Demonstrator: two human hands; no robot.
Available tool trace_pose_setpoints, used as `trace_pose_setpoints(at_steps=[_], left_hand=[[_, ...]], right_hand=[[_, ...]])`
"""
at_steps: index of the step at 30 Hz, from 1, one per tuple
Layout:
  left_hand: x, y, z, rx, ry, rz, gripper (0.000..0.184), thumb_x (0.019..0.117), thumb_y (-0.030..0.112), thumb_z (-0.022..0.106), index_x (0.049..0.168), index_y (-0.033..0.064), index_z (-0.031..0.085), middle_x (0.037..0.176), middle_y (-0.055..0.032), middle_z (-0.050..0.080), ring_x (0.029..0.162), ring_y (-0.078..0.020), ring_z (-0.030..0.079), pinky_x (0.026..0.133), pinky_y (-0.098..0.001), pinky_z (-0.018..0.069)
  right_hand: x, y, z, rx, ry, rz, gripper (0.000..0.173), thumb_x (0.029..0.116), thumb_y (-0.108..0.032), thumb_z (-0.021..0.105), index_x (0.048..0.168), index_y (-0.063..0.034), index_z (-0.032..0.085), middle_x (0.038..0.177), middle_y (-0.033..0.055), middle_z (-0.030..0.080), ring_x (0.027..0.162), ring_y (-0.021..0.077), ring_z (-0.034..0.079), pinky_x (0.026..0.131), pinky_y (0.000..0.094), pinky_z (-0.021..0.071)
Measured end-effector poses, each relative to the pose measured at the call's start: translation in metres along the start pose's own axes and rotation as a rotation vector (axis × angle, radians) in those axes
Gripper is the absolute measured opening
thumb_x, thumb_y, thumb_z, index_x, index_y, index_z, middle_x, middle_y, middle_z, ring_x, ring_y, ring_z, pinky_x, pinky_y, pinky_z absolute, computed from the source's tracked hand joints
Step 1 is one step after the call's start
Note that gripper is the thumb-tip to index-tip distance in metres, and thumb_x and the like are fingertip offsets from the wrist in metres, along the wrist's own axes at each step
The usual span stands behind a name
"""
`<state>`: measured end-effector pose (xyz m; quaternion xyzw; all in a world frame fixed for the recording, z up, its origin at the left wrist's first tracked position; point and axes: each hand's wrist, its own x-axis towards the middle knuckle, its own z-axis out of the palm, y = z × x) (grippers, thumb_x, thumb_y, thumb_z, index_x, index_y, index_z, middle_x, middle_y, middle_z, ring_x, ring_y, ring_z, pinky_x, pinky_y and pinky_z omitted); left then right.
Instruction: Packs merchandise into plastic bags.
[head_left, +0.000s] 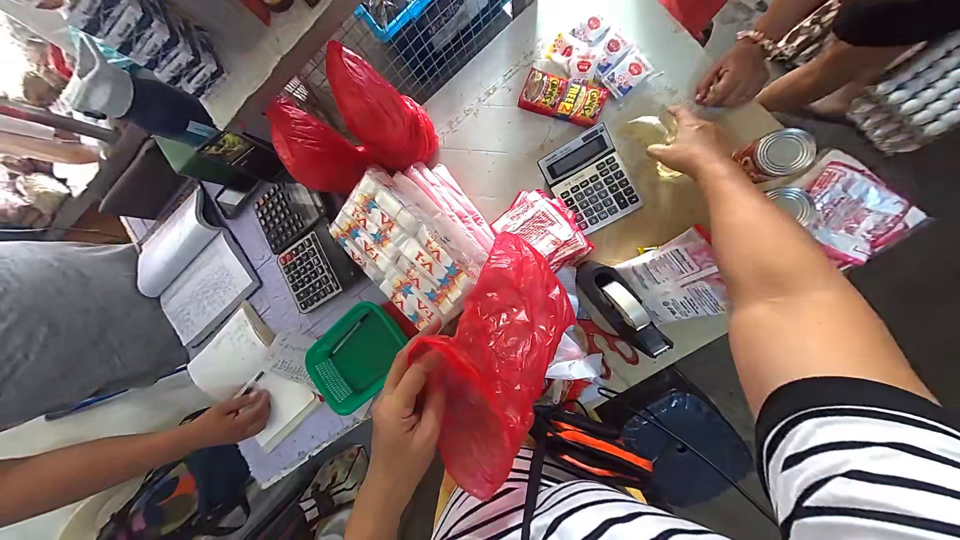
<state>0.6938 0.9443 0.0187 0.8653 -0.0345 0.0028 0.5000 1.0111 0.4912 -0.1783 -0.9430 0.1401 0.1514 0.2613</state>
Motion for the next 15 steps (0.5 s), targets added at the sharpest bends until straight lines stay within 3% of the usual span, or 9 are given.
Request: trace_pose_setpoints(at_steps=[3,7,9,12,13,15], left_hand=[[0.010,0.006,0.004,0.019,-0.030,0.002,0.034,0.0937,0.001,0.054,0.124,0.0047,0.070,0.144,-0.0142,0.059,0.134,-0.0235,0.057,0.109,-0.0351,0.0518],[0.033,0.011,0.011,0.110,-0.086,-0.051,0.039,0.0933,0.003,0.055,0.130,0.0032,0.067,0.140,-0.0135,0.062,0.127,-0.0164,0.060,0.104,-0.0324,0.0538],[0.048,0.009,0.017,0.167,-0.146,-0.099,0.044,0.0949,0.008,0.053,0.137,0.0090,0.064,0.141,-0.0123,0.061,0.127,-0.0181,0.060,0.102,-0.0386,0.0537],[0.071,0.008,0.030,0.234,-0.218,-0.133,0.053,0.0964,0.008,0.054,0.148,0.0168,0.055,0.150,-0.0122,0.053,0.127,-0.0242,0.061,0.096,-0.0489,0.0560],[0.077,0.011,0.035,0.251,-0.250,-0.142,0.056,0.0961,0.006,0.054,0.151,0.0165,0.051,0.153,-0.0132,0.050,0.128,-0.0273,0.059,0.097,-0.0517,0.0552],[0.085,0.015,0.045,0.295,-0.296,-0.134,0.061,0.0957,0.003,0.055,0.155,0.0144,0.046,0.156,-0.0160,0.045,0.130,-0.0325,0.058,0.098,-0.0551,0.0540]], right_hand=[[-0.005,0.002,0.001,0.328,-0.020,0.118,0.069,0.0916,-0.026,0.073,0.150,-0.0024,0.046,0.139,0.0356,0.054,0.131,0.0532,0.051,0.106,0.0736,0.0377],[-0.037,-0.002,-0.004,0.799,-0.062,0.201,0.055,0.0913,-0.028,0.064,0.141,-0.0050,0.054,0.126,0.0167,0.062,0.110,0.0260,0.063,0.092,0.0494,0.0545],[-0.077,-0.016,-0.023,0.965,-0.116,0.142,0.051,0.0956,-0.028,0.058,0.143,-0.0116,0.051,0.122,0.0068,0.063,0.103,0.0158,0.064,0.088,0.0388,0.0561],[-0.157,-0.044,-0.054,1.163,-0.211,-0.086,0.049,0.0980,-0.031,0.049,0.146,-0.0211,0.049,0.118,-0.0003,0.068,0.090,0.0087,0.068,0.074,0.0271,0.0591],[-0.184,-0.053,-0.061,1.229,-0.261,-0.194,0.054,0.0954,-0.033,0.050,0.149,-0.0226,0.047,0.124,0.0001,0.068,0.089,0.0080,0.069,0.068,0.0236,0.0587],[-0.240,-0.073,-0.068,1.371,-0.343,-0.323,0.067,0.0878,-0.045,0.064,0.149,-0.0250,0.048,0.133,0.0020,0.065,0.088,0.0085,0.069,0.061,0.0217,0.0575]])
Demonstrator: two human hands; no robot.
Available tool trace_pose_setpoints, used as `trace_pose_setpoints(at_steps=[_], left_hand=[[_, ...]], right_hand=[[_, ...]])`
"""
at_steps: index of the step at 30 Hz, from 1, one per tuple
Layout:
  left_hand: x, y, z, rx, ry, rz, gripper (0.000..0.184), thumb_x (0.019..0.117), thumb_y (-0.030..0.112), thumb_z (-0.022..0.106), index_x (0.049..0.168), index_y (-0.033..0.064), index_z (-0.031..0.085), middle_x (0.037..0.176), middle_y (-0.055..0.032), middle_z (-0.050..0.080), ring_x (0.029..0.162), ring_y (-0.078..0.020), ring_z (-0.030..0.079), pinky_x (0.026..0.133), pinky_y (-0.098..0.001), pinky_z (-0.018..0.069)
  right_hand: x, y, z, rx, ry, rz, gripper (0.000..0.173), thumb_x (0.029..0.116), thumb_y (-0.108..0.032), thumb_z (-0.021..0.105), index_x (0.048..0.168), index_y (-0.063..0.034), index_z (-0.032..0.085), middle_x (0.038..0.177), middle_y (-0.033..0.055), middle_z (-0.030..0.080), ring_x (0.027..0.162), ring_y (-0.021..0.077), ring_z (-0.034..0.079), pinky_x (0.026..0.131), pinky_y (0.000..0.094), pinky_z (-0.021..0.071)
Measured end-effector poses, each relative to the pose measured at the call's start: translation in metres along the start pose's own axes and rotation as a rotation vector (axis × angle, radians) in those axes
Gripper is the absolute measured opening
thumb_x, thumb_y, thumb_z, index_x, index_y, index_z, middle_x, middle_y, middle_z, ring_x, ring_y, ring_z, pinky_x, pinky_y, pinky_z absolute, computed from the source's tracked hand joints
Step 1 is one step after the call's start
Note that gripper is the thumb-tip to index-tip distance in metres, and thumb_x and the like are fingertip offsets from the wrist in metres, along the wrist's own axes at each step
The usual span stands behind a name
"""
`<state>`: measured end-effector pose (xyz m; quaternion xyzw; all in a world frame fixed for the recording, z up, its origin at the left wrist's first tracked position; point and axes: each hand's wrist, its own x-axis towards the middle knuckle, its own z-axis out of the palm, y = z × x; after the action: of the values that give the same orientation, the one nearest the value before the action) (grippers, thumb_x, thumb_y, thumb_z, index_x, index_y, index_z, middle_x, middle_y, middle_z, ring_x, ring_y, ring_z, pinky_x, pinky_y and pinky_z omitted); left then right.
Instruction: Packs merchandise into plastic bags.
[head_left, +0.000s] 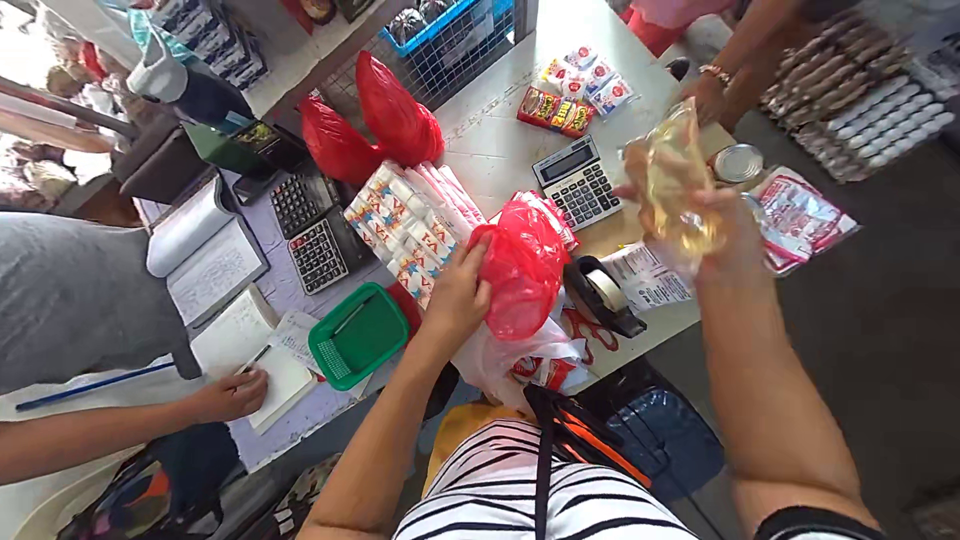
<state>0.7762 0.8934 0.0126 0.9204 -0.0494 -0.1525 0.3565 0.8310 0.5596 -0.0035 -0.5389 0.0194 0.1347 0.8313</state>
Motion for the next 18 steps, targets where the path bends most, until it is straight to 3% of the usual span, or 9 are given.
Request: trace_pose_setpoints(at_steps=[1,3,4,6,9,12,15,18], left_hand=[[0.003,0.004,0.003,0.028,-0.008,0.012,0.062,0.0951,0.001,0.055,0.155,0.0131,0.045,0.158,-0.0160,0.044,0.130,-0.0333,0.058,0.097,-0.0553,0.0543],[0.005,0.014,0.009,0.076,-0.025,0.042,0.063,0.0944,0.000,0.057,0.155,0.0085,0.044,0.159,-0.0168,0.041,0.128,-0.0339,0.060,0.097,-0.0536,0.0552],[0.004,0.019,0.011,0.094,-0.028,0.063,0.062,0.0941,0.000,0.058,0.154,0.0064,0.044,0.159,-0.0174,0.041,0.125,-0.0343,0.062,0.096,-0.0528,0.0559],[0.000,0.031,0.013,0.122,-0.046,0.099,0.060,0.0937,0.000,0.061,0.152,0.0028,0.046,0.160,-0.0175,0.040,0.118,-0.0347,0.066,0.091,-0.0521,0.0579],[-0.016,0.046,0.015,0.144,-0.107,0.143,0.063,0.0936,0.000,0.062,0.154,0.0025,0.043,0.165,-0.0138,0.031,0.108,-0.0330,0.070,0.084,-0.0506,0.0604],[-0.037,0.051,0.026,0.217,-0.155,0.239,0.051,0.0954,0.000,0.059,0.146,0.0031,0.051,0.169,-0.0087,0.024,0.093,-0.0299,0.073,0.073,-0.0483,0.0613],[-0.061,0.054,0.042,0.233,-0.291,0.340,0.055,0.0938,-0.003,0.055,0.148,0.0061,0.051,0.170,-0.0080,0.024,0.093,-0.0287,0.073,0.073,-0.0468,0.0604],[-0.088,0.057,0.065,0.179,-0.405,0.457,0.047,0.0983,0.001,0.054,0.144,0.0077,0.055,0.168,-0.0063,0.031,0.088,-0.0269,0.074,0.070,-0.0451,0.0599]], right_hand=[[-0.023,-0.002,0.019,0.053,-0.024,0.002,0.070,0.0850,-0.049,0.070,0.148,-0.0260,0.051,0.130,0.0018,0.066,0.085,0.0082,0.068,0.059,0.0224,0.0568],[-0.066,0.000,0.054,0.161,0.005,0.034,0.059,0.0763,-0.049,0.081,0.128,-0.0267,0.066,0.110,-0.0021,0.073,0.085,0.0084,0.071,0.066,0.0289,0.0620],[-0.082,0.005,0.067,0.208,-0.015,0.068,0.055,0.0748,-0.045,0.083,0.124,-0.0249,0.068,0.104,-0.0017,0.075,0.086,0.0088,0.072,0.071,0.0308,0.0630],[-0.102,0.022,0.083,0.292,-0.127,0.156,0.063,0.0802,-0.040,0.081,0.137,-0.0197,0.062,0.113,0.0045,0.073,0.098,0.0127,0.072,0.085,0.0339,0.0618],[-0.116,0.045,0.096,0.294,-0.150,0.293,0.076,0.0846,-0.037,0.074,0.151,-0.0112,0.049,0.128,0.0112,0.066,0.109,0.0167,0.067,0.093,0.0344,0.0581],[-0.129,0.060,0.096,0.250,-0.068,0.419,0.065,0.0915,-0.030,0.065,0.148,-0.0052,0.044,0.121,0.0101,0.068,0.104,0.0161,0.070,0.089,0.0331,0.0601],[-0.135,0.078,0.098,0.332,0.079,0.528,0.031,0.1047,-0.027,0.044,0.126,-0.0075,0.056,0.102,0.0084,0.072,0.089,0.0156,0.072,0.079,0.0323,0.0622],[-0.134,0.098,0.110,0.516,0.316,0.538,0.048,0.1127,-0.033,0.022,0.104,-0.0081,0.062,0.083,0.0075,0.072,0.075,0.0145,0.072,0.067,0.0312,0.0613]])
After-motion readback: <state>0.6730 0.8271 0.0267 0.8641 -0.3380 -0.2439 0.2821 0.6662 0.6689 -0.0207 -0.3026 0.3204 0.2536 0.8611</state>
